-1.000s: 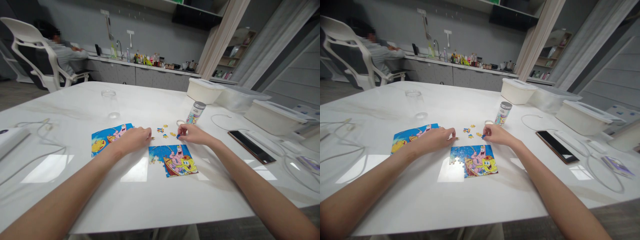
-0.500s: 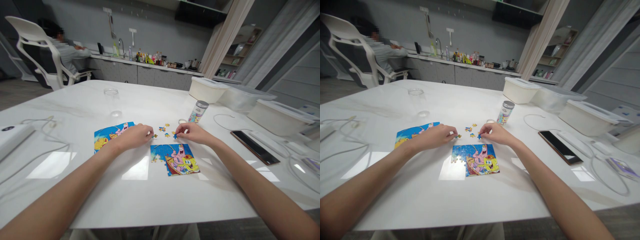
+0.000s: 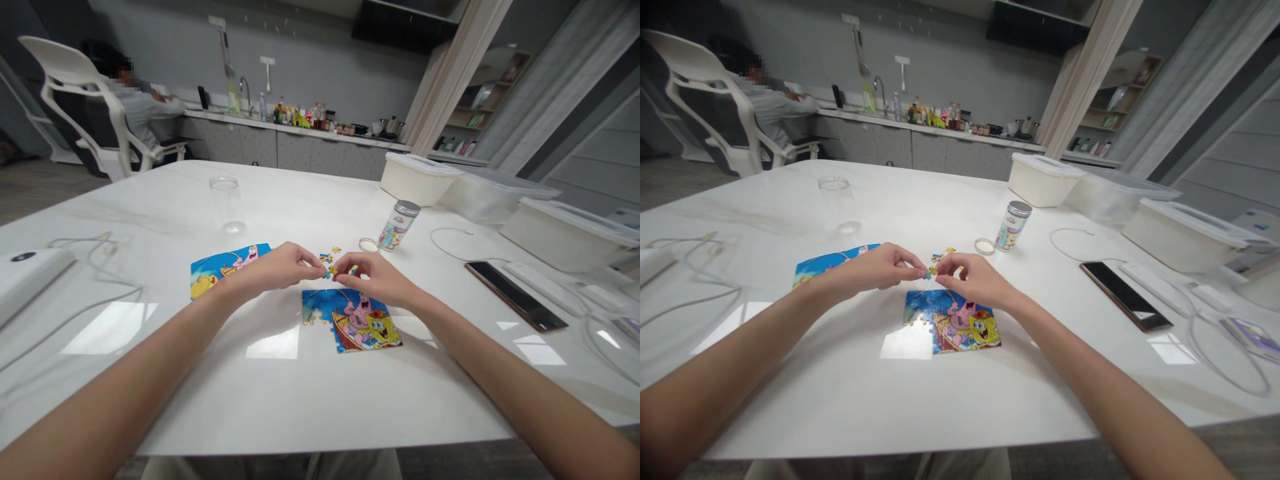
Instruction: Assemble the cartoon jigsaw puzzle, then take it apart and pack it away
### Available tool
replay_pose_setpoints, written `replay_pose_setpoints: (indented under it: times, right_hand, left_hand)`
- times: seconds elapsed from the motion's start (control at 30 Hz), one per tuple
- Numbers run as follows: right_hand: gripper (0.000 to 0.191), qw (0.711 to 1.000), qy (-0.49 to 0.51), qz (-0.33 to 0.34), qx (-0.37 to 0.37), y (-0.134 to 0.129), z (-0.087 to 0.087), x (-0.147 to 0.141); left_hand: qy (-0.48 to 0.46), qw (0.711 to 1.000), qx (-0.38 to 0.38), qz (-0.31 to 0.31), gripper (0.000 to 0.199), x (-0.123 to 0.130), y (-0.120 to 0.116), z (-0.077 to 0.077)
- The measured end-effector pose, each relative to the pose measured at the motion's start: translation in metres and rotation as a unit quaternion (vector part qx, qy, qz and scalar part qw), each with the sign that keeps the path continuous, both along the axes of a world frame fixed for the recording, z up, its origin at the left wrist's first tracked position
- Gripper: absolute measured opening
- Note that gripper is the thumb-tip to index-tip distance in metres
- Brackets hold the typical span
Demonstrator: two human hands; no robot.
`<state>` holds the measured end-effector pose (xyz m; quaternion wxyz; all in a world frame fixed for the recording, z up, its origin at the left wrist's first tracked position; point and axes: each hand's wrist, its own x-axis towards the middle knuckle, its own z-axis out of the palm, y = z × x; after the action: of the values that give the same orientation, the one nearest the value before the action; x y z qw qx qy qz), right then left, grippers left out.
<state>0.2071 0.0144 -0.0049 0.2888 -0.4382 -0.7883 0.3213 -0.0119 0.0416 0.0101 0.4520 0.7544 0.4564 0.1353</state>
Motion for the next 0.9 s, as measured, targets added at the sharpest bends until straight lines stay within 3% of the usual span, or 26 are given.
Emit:
replay_pose_setpoints:
  times: [0.13,0.27,0.4,0.57,0.7,0.9]
  right_hand:
    - [0.015,0.992,0.103,-0.008,-0.072,-0.009,-0.001,-0.013]
    - [0.017,0.984,0.133,-0.026,-0.113,-0.008,-0.003,-0.011]
    - [0.018,0.978,0.144,-0.029,-0.147,-0.008,-0.002,-0.010]
    - [0.014,0.988,0.073,0.033,-0.130,-0.015,-0.004,-0.017]
    - [0.010,0.992,-0.009,0.066,-0.110,-0.024,-0.004,-0.024]
    - [0.014,0.995,-0.047,0.056,-0.068,-0.029,-0.009,-0.028]
  left_hand:
    - [-0.015,1.000,-0.026,-0.003,0.030,0.002,-0.005,0.003]
    - [-0.001,1.000,-0.008,-0.015,0.027,0.002,-0.007,0.004]
    - [0.070,0.993,0.041,-0.081,0.028,-0.006,-0.006,0.008]
    - [0.201,0.947,0.179,-0.175,0.022,-0.017,-0.008,0.018]
    - [0.184,0.934,0.156,-0.263,0.019,-0.017,-0.010,0.018]
    - [0.165,0.935,0.138,-0.283,0.023,-0.018,-0.008,0.011]
